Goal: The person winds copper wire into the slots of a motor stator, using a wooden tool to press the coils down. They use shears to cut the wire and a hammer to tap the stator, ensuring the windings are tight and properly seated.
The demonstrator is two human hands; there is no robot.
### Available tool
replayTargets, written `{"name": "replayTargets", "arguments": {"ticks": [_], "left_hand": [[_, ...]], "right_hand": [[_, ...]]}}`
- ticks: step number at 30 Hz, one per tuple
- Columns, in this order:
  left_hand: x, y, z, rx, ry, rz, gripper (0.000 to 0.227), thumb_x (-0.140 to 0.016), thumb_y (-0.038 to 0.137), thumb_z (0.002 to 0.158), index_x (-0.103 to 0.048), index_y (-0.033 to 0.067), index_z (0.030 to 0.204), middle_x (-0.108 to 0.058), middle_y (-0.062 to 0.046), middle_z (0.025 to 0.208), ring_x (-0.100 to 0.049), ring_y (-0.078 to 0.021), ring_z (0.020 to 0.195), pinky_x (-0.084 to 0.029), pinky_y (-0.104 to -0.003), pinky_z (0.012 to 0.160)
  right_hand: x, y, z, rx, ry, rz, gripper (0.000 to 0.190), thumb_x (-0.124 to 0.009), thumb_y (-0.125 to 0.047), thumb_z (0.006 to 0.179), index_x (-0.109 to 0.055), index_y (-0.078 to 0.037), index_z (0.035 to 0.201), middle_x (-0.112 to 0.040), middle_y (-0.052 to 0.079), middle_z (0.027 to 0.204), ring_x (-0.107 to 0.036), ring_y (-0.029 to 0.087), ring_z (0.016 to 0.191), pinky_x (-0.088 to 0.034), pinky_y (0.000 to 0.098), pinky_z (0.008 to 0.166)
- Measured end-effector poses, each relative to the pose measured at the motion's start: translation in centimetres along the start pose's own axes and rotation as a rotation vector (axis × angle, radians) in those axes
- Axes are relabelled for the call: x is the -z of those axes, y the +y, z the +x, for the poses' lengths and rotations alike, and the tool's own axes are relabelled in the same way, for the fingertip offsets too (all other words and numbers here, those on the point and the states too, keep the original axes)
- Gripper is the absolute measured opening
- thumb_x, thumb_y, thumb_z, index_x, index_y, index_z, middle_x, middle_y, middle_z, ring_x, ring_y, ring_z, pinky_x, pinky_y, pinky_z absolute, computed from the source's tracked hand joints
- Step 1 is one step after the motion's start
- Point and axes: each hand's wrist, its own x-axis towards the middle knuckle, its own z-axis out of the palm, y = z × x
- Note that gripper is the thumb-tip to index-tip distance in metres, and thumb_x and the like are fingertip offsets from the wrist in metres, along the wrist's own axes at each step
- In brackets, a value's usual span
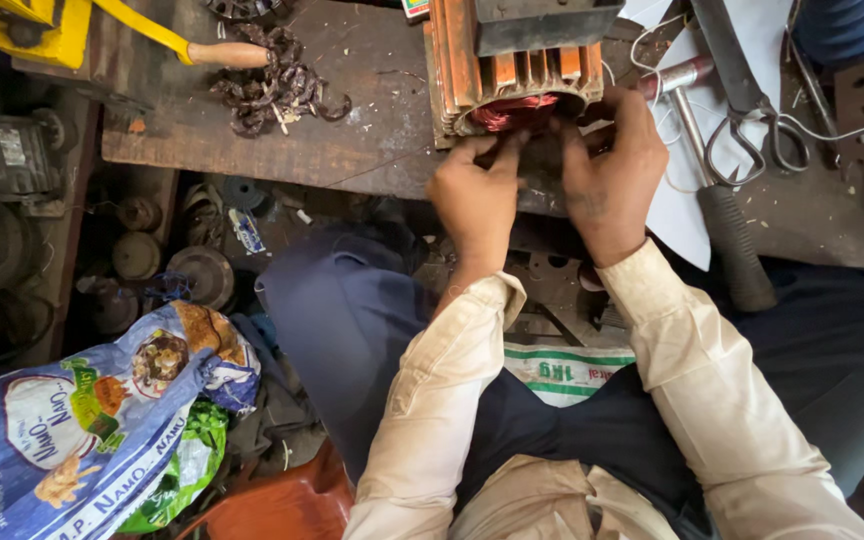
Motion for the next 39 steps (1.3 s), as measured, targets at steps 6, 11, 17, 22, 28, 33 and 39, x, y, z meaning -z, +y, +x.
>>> {"name": "replayTargets", "arguments": {"ticks": [6,11,17,22,28,33,39], "left_hand": [[0.5,0.3,-0.8,-0.163,0.105,0.160,0.026,-0.087,0.027,0.081,-0.075,0.0049,0.088,-0.073,-0.011,0.069,-0.069,-0.0192,0.053,-0.053,-0.033,0.057],[2.1,1.8,-1.9,-0.427,0.060,0.353,0.021,-0.083,0.024,0.091,-0.067,0.0114,0.097,-0.070,-0.005,0.088,-0.070,-0.0269,0.074,-0.055,-0.037,0.068],[2.9,3.0,-1.5,-0.661,-0.237,0.476,0.043,-0.065,-0.002,0.086,-0.068,0.0162,0.126,-0.066,-0.008,0.124,-0.071,-0.0335,0.097,-0.058,-0.043,0.082],[3.1,3.3,-0.7,-0.638,-0.293,0.383,0.043,-0.062,-0.002,0.092,-0.066,0.0264,0.124,-0.068,-0.007,0.123,-0.072,-0.0333,0.106,-0.059,-0.042,0.087],[2.9,4.2,0.0,-0.500,-0.335,0.514,0.043,-0.062,0.004,0.093,-0.067,0.0259,0.129,-0.073,-0.007,0.097,-0.072,-0.0347,0.087,-0.056,-0.047,0.076],[1.8,3.1,0.2,-0.578,-0.310,0.374,0.031,-0.063,0.004,0.099,-0.069,0.0220,0.124,-0.075,-0.012,0.100,-0.073,-0.0339,0.093,-0.059,-0.042,0.081],[1.3,2.1,0.5,0.070,-0.409,-0.376,0.019,-0.060,0.004,0.102,-0.072,0.0028,0.117,-0.080,-0.016,0.107,-0.057,-0.0089,0.053,-0.047,-0.026,0.048]], "right_hand": [[0.3,-1.4,-1.8,-0.292,-0.036,0.150,0.036,-0.078,-0.007,0.093,-0.056,0.001,0.119,-0.073,0.013,0.093,-0.071,0.020,0.067,-0.052,0.0322,0.060],[0.5,-1.1,-2.7,-0.160,-0.196,0.145,0.022,-0.077,-0.004,0.095,-0.065,0.001,0.112,-0.076,0.012,0.094,-0.071,0.015,0.074,-0.054,0.0294,0.065],[1.3,-0.8,-2.4,-0.460,-0.238,0.451,0.015,-0.070,-0.003,0.099,-0.070,0.001,0.114,-0.071,0.004,0.088,-0.058,0.007,0.065,-0.047,0.0240,0.056],[1.1,-1.2,-1.6,-0.598,-0.217,0.728,0.014,-0.068,-0.002,0.100,-0.070,0.001,0.113,-0.070,0.002,0.089,-0.059,0.006,0.066,-0.046,0.0210,0.055],[1.4,-2.6,-1.0,-0.699,-0.269,0.918,0.025,-0.069,-0.003,0.096,-0.069,-0.001,0.120,-0.070,0.000,0.092,-0.059,0.004,0.069,-0.046,0.0193,0.058],[1.5,-2.3,-1.3,-0.699,-0.235,0.874,0.022,-0.071,-0.012,0.100,-0.070,-0.002,0.119,-0.071,0.000,0.092,-0.061,0.003,0.071,-0.049,0.0197,0.060],[0.0,-1.4,-2.2,-0.508,-0.041,0.675,0.017,-0.076,-0.009,0.100,-0.071,0.004,0.110,-0.072,0.003,0.088,-0.059,0.005,0.064,-0.047,0.0221,0.054]]}}
